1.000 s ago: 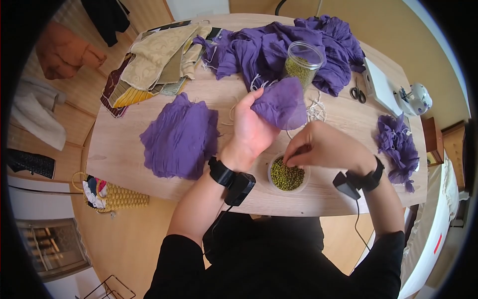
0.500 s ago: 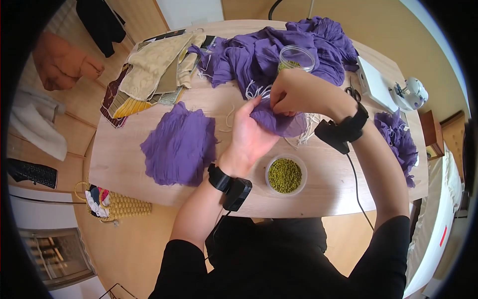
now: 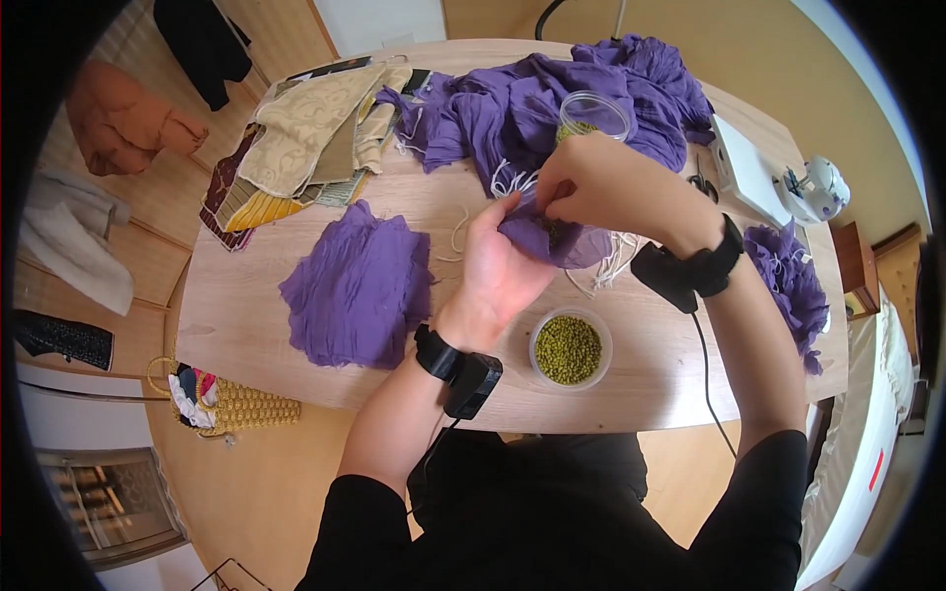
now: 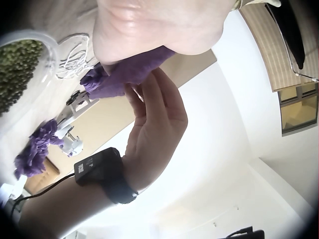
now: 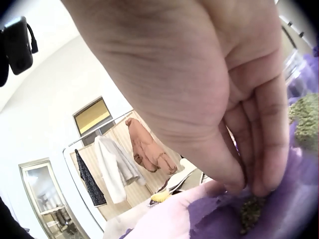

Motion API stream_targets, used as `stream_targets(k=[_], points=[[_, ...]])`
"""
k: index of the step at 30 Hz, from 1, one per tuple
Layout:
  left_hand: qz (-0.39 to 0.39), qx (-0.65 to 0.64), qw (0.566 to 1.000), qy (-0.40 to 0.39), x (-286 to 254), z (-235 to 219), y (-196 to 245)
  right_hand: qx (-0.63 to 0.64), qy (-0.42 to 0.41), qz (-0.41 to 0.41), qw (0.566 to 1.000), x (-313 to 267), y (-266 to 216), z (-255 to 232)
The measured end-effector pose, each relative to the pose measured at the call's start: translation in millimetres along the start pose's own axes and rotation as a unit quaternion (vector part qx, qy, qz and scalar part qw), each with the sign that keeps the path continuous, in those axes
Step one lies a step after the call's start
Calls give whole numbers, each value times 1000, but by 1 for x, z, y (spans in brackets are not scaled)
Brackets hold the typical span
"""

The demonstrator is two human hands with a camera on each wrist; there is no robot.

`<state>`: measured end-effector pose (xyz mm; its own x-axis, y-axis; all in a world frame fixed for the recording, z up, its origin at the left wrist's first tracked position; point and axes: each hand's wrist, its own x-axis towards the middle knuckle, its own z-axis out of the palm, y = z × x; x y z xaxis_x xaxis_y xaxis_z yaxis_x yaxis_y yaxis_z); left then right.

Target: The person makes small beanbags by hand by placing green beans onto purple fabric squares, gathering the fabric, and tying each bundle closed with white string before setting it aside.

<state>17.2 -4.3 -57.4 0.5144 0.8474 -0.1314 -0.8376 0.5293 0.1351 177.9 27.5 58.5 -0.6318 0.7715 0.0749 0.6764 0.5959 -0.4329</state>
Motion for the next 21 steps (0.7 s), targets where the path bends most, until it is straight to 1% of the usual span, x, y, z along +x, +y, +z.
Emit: stream_targets(k=[1, 2, 3, 4, 5, 6, 8, 9, 10, 12, 14, 15, 17, 18, 20, 21], points=[[-3, 6, 1000, 7, 1, -2, 1, 12, 23, -17, 1000, -4, 0, -4], [-5, 12, 1000, 14, 1, -3, 2, 11, 23, -18, 1000, -9, 0, -9], [-4, 12, 1000, 14, 1, -1, 2, 94, 42, 35, 994, -15, 1, -14], [6, 7, 1000, 25, 1, 3, 1, 175, 60, 87, 979, -21, 3, -17], [16, 3, 999, 38, 0, 5, 3, 172, 76, 116, 975, -29, 8, -17], [19, 3, 999, 37, 1, 0, 5, 172, 75, 112, 976, -38, 14, -13], [-8, -17, 1000, -25, 5, -15, 8, 171, 119, 138, 968, -55, 24, 1], [-6, -16, 1000, -26, 5, -13, 8, 148, 110, 130, 974, -61, 22, 7], [-19, -23, 999, -31, 4, -11, 8, 181, 108, 132, 969, -65, 16, 16], [-33, -29, 998, -36, 5, -16, 9, 164, 132, 80, 974, -71, 10, 36], [-76, -73, 988, -112, 10, -32, 11, 133, 164, 35, 977, -73, -6, 49], [-75, -72, 988, -112, 10, -32, 12, 123, 161, 38, 978, -72, -15, 51], [-42, -44, 992, -108, 9, -33, 11, 98, 152, 33, 983, -73, -19, 55], [-40, -43, 992, -109, 7, -27, 10, 97, 152, 32, 983, -73, -19, 57], [12, 37, 998, -48, 2, -14, 7, 49, 184, 1, 982, -72, -21, 58], [13, 38, 998, -50, 2, -11, 6, 31, 170, 7, 985, -71, -23, 56]])
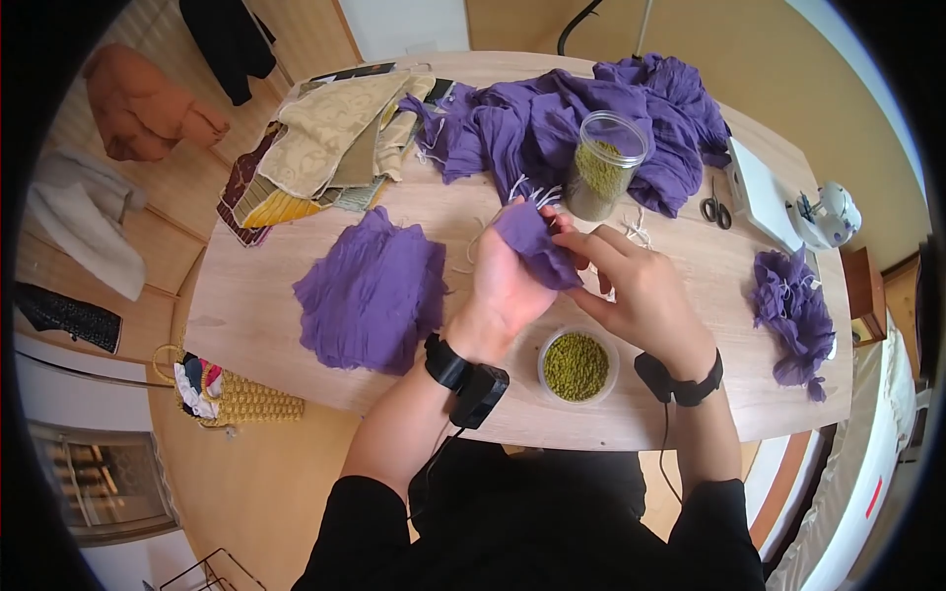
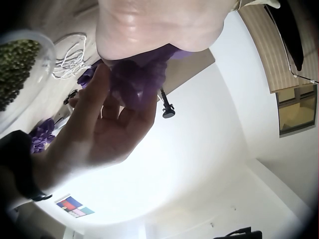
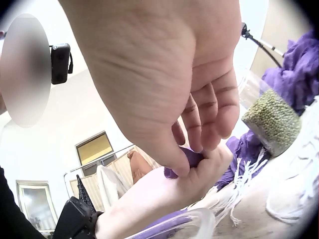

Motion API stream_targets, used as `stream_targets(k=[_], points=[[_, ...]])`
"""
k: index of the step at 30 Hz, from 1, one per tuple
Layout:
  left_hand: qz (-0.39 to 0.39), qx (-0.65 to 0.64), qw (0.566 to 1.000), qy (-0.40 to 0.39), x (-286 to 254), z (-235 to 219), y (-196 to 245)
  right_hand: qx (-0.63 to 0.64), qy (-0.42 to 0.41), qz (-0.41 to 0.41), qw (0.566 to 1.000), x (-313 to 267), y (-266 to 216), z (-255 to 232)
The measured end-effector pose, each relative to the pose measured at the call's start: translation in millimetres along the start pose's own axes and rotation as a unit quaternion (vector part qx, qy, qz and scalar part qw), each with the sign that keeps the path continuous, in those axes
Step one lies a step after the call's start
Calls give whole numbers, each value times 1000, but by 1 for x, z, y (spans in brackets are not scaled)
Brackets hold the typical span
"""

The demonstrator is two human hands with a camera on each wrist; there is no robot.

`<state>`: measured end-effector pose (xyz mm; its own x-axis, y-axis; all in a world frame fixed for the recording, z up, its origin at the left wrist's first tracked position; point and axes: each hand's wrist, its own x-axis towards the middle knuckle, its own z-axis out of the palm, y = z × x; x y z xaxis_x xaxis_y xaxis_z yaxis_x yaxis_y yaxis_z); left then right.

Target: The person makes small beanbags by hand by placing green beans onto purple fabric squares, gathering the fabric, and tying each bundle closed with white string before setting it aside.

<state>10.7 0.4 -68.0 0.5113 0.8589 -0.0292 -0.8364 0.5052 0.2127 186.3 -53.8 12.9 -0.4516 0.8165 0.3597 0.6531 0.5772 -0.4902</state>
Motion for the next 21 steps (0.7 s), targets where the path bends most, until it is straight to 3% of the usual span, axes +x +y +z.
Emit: stream_targets(k=[3, 10, 13, 15, 16, 18, 19, 21], points=[[-18, -51, 998, 19, 1, 3, 0, -46, 15, -31, 998, -1, 5, 7], [-1, 22, 1000, 20, -4, 11, 3, -72, 13, -26, 997, -13, 10, 19], [-3, 82, 997, 10, -2, 7, 0, 10, 82, -54, 995, -14, 16, 26], [-15, 112, 994, 7, -2, 7, -3, 115, 60, 31, 991, -15, 9, 19], [-10, 150, 989, 9, -3, 9, -6, 114, 61, 31, 991, -16, 12, 22], [5, 227, 974, 18, -5, 18, -12, 248, 100, 103, 958, -19, 22, 31], [4, 227, 974, 17, -7, 18, -12, 248, 102, 103, 958, -19, 24, 29], [-7, 325, 946, -15, -10, 19, -11, 409, 76, 189, 889, -18, 25, 24]])
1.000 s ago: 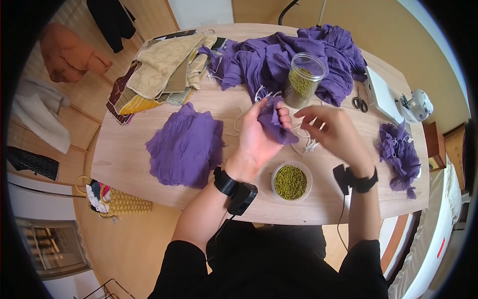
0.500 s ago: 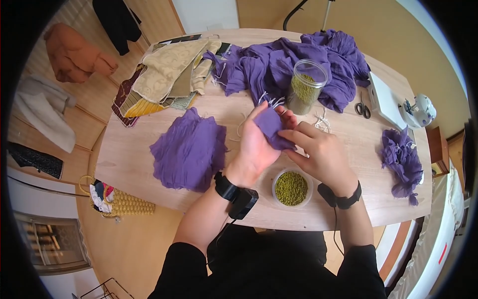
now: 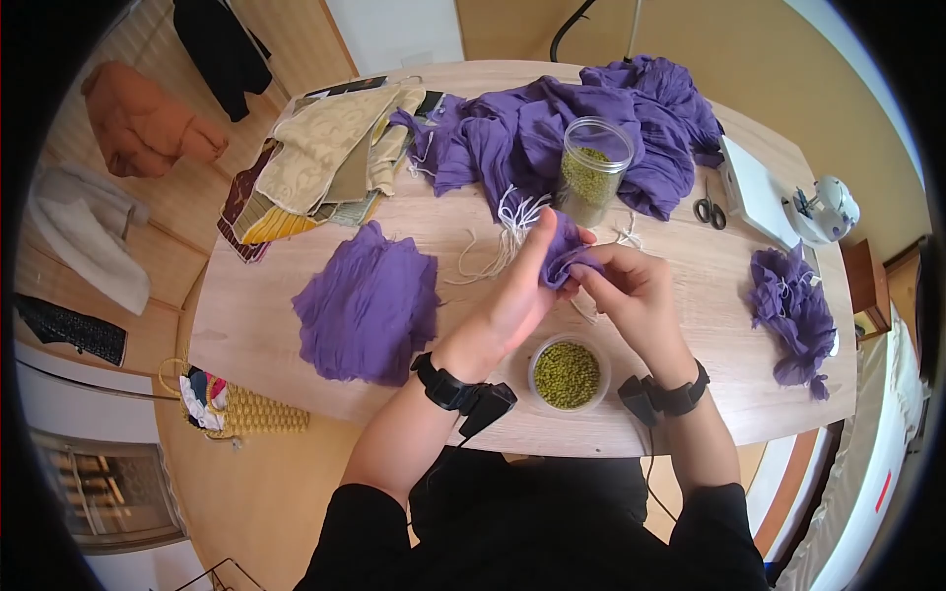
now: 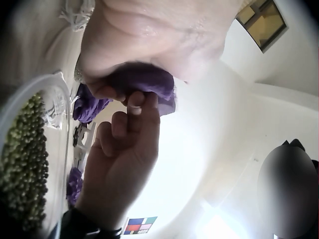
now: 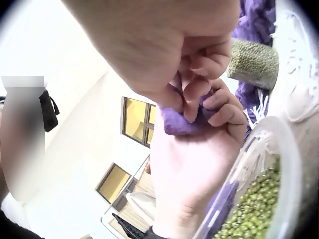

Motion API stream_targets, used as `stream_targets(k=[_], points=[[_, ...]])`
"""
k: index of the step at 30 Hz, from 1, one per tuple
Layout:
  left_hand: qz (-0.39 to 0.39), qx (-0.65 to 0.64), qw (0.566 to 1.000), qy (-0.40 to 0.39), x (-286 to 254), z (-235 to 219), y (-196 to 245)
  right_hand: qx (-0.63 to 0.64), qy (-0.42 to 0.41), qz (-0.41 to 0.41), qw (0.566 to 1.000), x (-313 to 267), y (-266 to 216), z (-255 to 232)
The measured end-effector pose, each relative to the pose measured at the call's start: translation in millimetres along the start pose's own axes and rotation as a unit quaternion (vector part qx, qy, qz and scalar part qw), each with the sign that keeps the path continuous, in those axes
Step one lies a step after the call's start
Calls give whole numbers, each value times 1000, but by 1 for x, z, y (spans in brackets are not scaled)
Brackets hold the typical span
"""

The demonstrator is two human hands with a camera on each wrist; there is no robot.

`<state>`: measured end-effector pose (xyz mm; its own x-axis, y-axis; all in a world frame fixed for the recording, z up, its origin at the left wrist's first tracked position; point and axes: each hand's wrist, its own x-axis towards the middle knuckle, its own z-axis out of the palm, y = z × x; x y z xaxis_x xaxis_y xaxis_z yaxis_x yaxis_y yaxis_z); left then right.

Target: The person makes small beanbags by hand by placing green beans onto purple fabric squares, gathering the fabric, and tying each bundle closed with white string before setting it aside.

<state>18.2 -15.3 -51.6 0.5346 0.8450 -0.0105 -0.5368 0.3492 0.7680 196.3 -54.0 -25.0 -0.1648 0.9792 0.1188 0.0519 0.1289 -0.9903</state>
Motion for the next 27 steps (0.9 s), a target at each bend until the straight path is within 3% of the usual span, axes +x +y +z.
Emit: stream_targets(k=[2, 4, 6, 8, 11, 13, 14, 16, 18, 20, 21, 24, 25, 27], points=[[3, 24, 999, -24, -4, 1, -4, 22, -2, 4, 1000, 1, -5, -3], [54, 136, 988, -51, -9, 8, -4, 42, -5, 9, 999, 1, -5, -5], [15, 111, 992, -61, -9, 11, 0, 54, 4, 3, 999, 3, -2, -6], [62, 247, 965, -65, -7, 10, -1, 57, 4, -3, 998, 4, 3, -9], [18, 243, 967, -76, -7, 15, 6, 69, 2, -24, 997, 5, 6, -10], [18, 270, 961, -47, -8, 12, 3, 78, 1, -39, 996, 5, -4, -9], [18, 296, 955, -17, -8, 11, 3, 96, 19, 1, 995, 2, -15, -9], [-22, 257, 966, 16, -9, 13, 8, 114, 36, 40, 992, 1, -21, -11], [-61, 217, 973, 51, -9, 12, 10, 129, 47, -5, 991, 3, -11, -19], [78, 108, 990, 36, -6, 4, 8, 122, 35, -16, 992, 4, -7, -19], [140, 150, 978, 46, -2, 4, 9, 76, 15, -18, 997, 3, -7, -15], [174, 90, 979, 57, 0, 15, 10, -12, -23, -18, 999, 0, -10, -4], [168, 127, 977, 6, 1, 10, 12, -93, -35, -41, 994, -4, -20, 2], [131, 165, 977, 15, -8, 23, 14, -225, -42, -94, 969, -10, -25, 10]])
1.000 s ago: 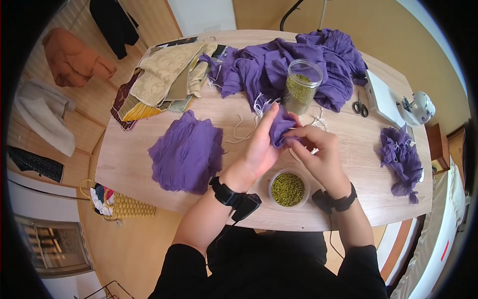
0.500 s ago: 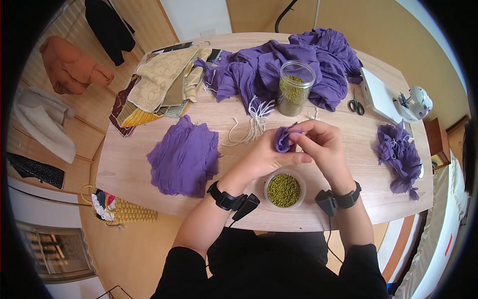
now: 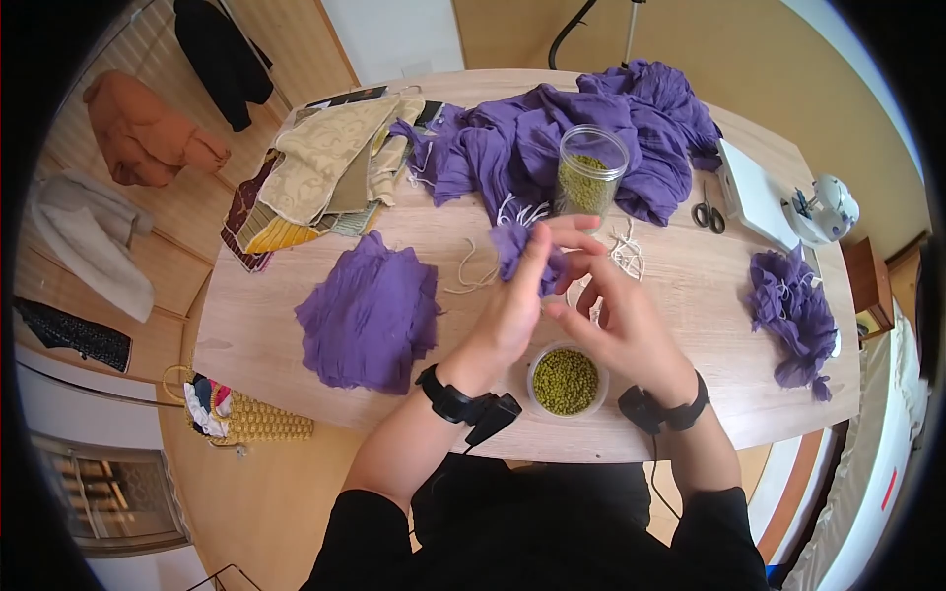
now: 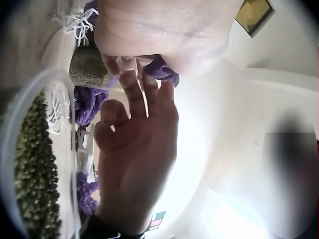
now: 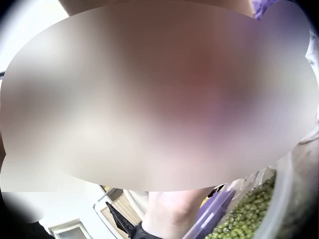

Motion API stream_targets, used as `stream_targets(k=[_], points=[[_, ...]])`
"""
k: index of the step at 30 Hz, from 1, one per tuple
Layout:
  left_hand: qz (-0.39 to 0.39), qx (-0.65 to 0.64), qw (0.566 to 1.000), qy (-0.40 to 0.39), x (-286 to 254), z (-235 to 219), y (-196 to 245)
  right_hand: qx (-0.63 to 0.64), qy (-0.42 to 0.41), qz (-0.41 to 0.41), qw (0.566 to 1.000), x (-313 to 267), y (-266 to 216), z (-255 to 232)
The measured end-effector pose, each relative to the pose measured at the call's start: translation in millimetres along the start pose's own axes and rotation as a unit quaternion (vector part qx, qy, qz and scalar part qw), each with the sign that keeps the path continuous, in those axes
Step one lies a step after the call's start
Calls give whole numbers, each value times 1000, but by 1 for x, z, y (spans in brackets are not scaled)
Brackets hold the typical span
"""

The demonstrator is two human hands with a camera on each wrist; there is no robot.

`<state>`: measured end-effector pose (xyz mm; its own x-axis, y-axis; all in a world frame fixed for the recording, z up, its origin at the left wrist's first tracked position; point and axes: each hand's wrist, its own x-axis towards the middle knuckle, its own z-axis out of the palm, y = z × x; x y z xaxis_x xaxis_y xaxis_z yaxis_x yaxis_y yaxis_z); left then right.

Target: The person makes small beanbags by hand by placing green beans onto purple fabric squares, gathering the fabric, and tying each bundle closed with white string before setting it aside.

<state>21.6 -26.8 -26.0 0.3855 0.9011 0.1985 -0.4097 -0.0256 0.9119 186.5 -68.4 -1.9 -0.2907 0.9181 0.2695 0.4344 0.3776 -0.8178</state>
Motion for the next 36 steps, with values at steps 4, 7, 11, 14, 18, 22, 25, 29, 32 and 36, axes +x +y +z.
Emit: stream_targets(k=[4, 7, 11, 14, 18, 22, 25, 29, 32, 36], points=[[42, 68, 996, -29, 0, 6, -16, -87, 28, -52, 994, -5, 9, 7], [47, 70, 996, -33, -1, 7, -15, -103, 42, -46, 993, -6, 8, 9], [40, 45, 996, -60, -4, 10, -18, -93, 64, -55, 992, -5, 12, 11], [41, 58, 996, -45, -3, 10, -17, -56, 53, -26, 997, -4, 10, 7], [73, 77, 994, -21, -1, 8, -20, -9, -11, 20, 1000, -4, 8, 2], [27, 22, 999, -13, -3, 6, -24, 197, -62, 86, 975, -5, 22, 5], [-2, -10, 1000, 2, -4, 8, -20, 369, -73, 189, 907, -2, 12, 3], [-11, -36, 999, 7, -7, 11, -12, 382, -117, 187, 898, -1, 17, -1], [-52, -49, 997, 23, -8, 11, -10, 354, -153, 185, 904, 1, 18, -2], [-45, -84, 995, 32, -4, 9, -12, 366, -162, 186, 897, 1, 16, -2]])
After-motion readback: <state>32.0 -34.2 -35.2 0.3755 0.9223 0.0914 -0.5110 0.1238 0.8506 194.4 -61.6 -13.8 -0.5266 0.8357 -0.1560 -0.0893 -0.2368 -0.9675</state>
